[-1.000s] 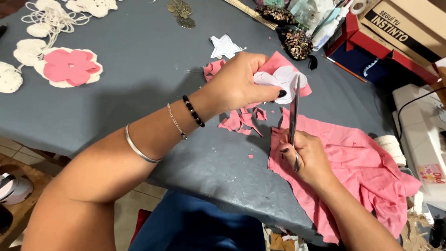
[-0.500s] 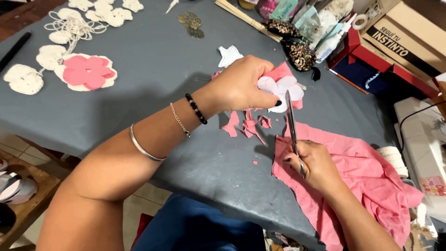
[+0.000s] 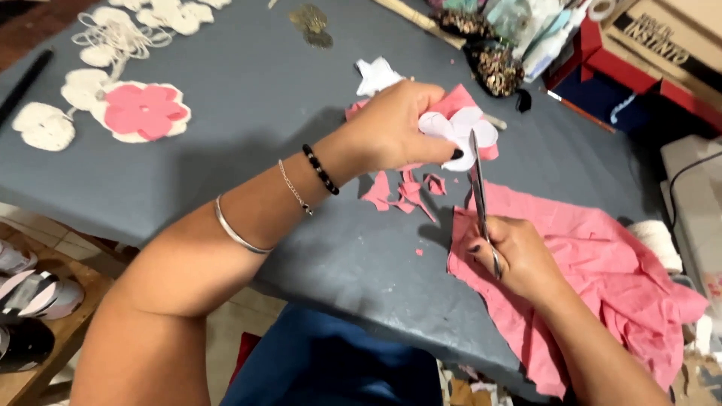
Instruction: Cutting a flower shape out of pink fabric using a paper template and scissors.
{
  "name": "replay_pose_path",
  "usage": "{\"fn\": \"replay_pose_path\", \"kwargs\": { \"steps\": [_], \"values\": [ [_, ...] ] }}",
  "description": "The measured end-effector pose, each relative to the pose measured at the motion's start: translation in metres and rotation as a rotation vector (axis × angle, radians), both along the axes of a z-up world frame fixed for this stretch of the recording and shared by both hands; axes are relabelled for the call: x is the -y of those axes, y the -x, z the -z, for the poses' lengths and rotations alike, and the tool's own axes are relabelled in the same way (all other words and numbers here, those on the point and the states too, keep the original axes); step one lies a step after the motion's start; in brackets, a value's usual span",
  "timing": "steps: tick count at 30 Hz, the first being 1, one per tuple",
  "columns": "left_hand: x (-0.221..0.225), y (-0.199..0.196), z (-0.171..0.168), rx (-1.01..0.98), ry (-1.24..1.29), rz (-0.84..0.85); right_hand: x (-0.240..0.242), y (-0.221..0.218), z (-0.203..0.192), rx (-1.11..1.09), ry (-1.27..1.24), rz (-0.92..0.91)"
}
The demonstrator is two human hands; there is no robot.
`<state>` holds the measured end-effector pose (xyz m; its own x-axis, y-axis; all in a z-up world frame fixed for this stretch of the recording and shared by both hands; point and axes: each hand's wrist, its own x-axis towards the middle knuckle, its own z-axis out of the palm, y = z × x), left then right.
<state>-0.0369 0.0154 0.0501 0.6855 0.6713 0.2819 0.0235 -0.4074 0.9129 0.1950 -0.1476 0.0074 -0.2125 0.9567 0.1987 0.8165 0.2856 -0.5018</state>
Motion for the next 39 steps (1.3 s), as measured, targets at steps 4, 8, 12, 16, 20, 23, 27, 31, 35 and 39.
{"fn": "replay_pose_path", "kwargs": {
  "steps": [4, 8, 12, 16, 20, 23, 27, 31, 35, 39],
  "values": [
    [0.019, -0.011, 0.001, 0.249, 0.219, 0.091, -0.006, -0.002, 0.005, -0.156, -0.057, -0.028],
    [0.035, -0.037, 0.032, 0.584, 0.446, 0.191, -0.006, -0.003, 0.016, -0.247, -0.091, -0.055],
    [0.04, -0.041, 0.033, 0.672, 0.472, 0.182, -0.005, -0.017, 0.035, -0.279, -0.09, -0.036],
    [0.041, -0.043, 0.031, 0.727, 0.526, 0.169, -0.009, -0.021, 0.037, -0.28, -0.101, -0.041],
    [0.036, -0.044, 0.038, 0.691, 0.453, 0.146, -0.009, -0.023, 0.038, -0.27, -0.106, -0.036],
    [0.041, -0.042, 0.033, 0.669, 0.434, 0.145, -0.003, -0.001, 0.023, -0.302, -0.098, -0.063],
    [0.038, -0.042, 0.039, 0.66, 0.428, 0.143, -0.003, -0.001, 0.023, -0.264, -0.1, -0.063],
    [0.038, -0.051, 0.045, 0.721, 0.443, 0.153, -0.005, 0.001, 0.026, -0.257, -0.117, -0.054],
    [0.046, -0.052, 0.048, 0.761, 0.455, 0.115, -0.008, 0.001, 0.028, -0.248, -0.121, -0.048],
    [0.052, -0.054, 0.047, 0.81, 0.531, 0.128, -0.006, 0.0, 0.033, -0.271, -0.118, -0.032]
  ]
}}
